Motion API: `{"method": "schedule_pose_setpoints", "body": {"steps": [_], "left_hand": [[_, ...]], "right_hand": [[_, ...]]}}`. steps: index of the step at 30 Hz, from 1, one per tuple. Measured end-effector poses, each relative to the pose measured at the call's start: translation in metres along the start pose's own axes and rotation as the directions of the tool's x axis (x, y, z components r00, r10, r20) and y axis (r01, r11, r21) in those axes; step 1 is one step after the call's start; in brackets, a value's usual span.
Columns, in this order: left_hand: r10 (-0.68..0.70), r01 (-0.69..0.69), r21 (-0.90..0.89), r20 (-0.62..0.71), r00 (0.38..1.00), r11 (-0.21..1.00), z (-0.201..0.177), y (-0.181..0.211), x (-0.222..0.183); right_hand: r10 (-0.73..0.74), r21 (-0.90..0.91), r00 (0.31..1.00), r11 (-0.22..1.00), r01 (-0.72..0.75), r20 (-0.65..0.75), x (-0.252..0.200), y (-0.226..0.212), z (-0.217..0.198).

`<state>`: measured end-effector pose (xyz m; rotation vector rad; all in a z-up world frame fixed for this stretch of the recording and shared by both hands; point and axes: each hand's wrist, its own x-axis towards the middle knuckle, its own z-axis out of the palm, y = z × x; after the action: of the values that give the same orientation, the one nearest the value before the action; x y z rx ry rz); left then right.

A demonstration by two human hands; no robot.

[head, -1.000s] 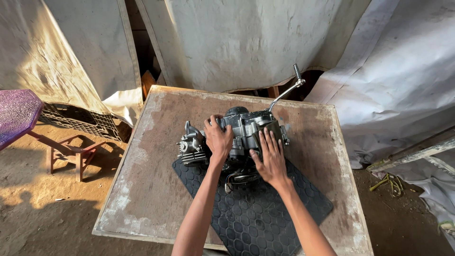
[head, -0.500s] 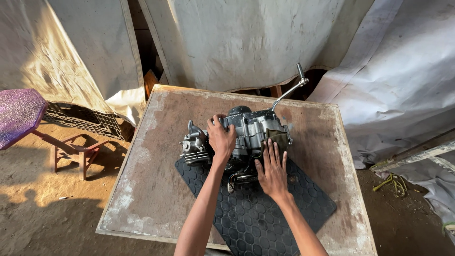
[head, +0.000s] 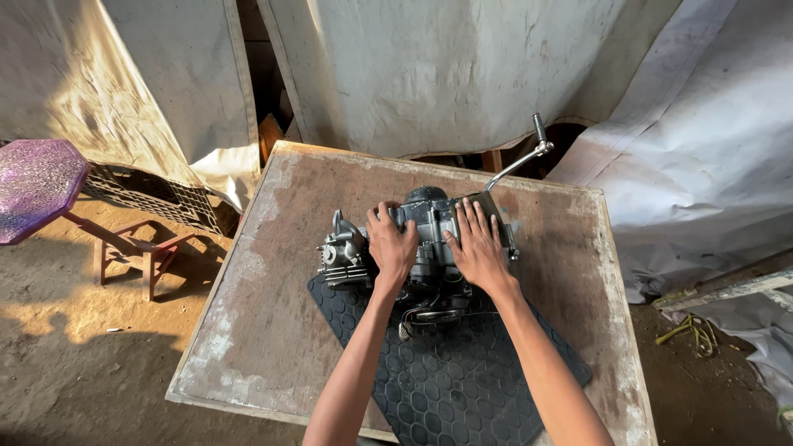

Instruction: Clean and inspect a motorcycle engine block on a workbench.

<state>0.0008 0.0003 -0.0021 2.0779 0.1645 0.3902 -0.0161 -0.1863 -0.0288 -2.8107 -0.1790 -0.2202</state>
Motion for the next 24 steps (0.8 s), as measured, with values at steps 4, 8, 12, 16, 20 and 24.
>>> {"method": "schedule_pose_setpoints", "body": {"steps": [4, 8, 12, 16, 20, 24], "left_hand": [[0.007, -0.007, -0.015, 0.0, 1.0, 1.0, 0.003, -0.004, 0.001], [0.011, -0.011, -0.015, 0.0, 1.0, 1.0, 0.0, -0.002, 0.0], [0.006, -0.006, -0.011, 0.0, 1.0, 1.0, -0.001, -0.003, -0.001], [-0.022, 0.022, -0.014, -0.001, 1.0, 1.0, -0.005, 0.003, -0.003], [-0.016, 0.016, -0.012, 0.002, 1.0, 1.0, -0.005, 0.004, -0.005], [-0.025, 0.025, -0.01, -0.009, 1.0, 1.0, -0.004, 0.003, -0.002]], "right_hand": [[-0.004, -0.048, 0.998, 0.999, 0.001, -0.059, 0.031, 0.007, 0.015], [0.005, -0.085, 0.995, 0.996, -0.014, -0.1, 0.037, 0.008, 0.021], [-0.002, -0.084, 0.982, 0.996, -0.014, -0.19, 0.021, -0.006, 0.014], [0.01, -0.025, 0.982, 1.0, -0.015, -0.19, -0.016, -0.024, -0.003], [0.041, 0.059, 0.984, 0.998, -0.032, -0.171, -0.058, -0.032, -0.009], [0.087, 0.223, 0.982, 0.974, -0.048, -0.167, -0.098, -0.053, -0.023]]}}
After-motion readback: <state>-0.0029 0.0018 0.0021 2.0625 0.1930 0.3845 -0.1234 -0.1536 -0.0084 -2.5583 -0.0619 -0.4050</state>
